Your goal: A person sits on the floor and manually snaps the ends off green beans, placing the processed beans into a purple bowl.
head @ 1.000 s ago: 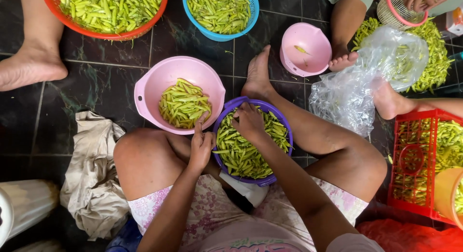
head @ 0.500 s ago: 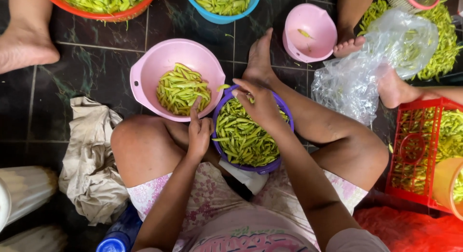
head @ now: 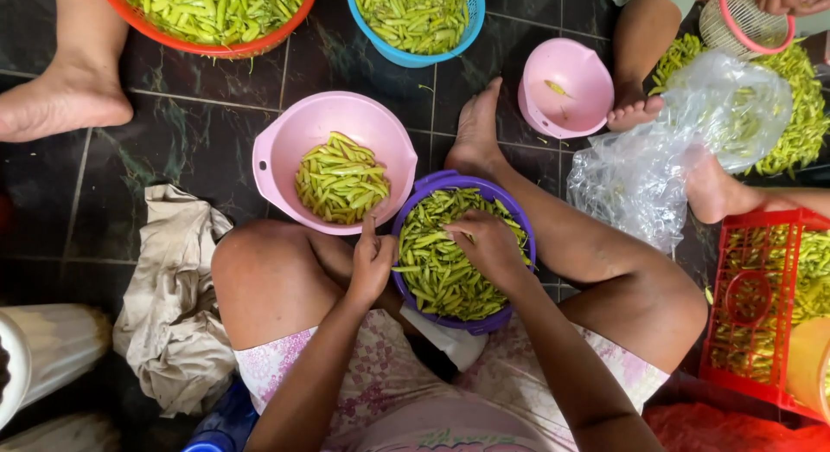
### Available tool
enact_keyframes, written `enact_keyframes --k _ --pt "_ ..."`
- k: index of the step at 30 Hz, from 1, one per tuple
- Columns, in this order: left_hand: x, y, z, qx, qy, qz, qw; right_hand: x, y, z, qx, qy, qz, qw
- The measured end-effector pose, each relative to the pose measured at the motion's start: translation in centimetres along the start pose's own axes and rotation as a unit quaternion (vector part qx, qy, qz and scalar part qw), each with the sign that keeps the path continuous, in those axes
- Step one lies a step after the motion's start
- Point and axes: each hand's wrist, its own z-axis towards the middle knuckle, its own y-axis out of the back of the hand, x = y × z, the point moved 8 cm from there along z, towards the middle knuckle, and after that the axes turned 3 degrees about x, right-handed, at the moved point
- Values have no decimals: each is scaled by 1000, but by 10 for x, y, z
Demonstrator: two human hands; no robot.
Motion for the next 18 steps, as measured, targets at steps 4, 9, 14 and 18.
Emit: enact_keyframes --k 4,9,14,18 --pt "8 -5 -1 21 -10 -20 1000 0 20 -20 -19 -20 117 993" --pt "-6 -15 -9 61 -19 -43 997 -12 7 -33 -71 -31 293 953" --pt "-15 -38 -7 162 -50 -107 980 -22 -16 -31 -113 -7 386 915" --pt "-11 -39 -4 152 -46 -109 981 -8 -27 -27 -101 2 395 913"
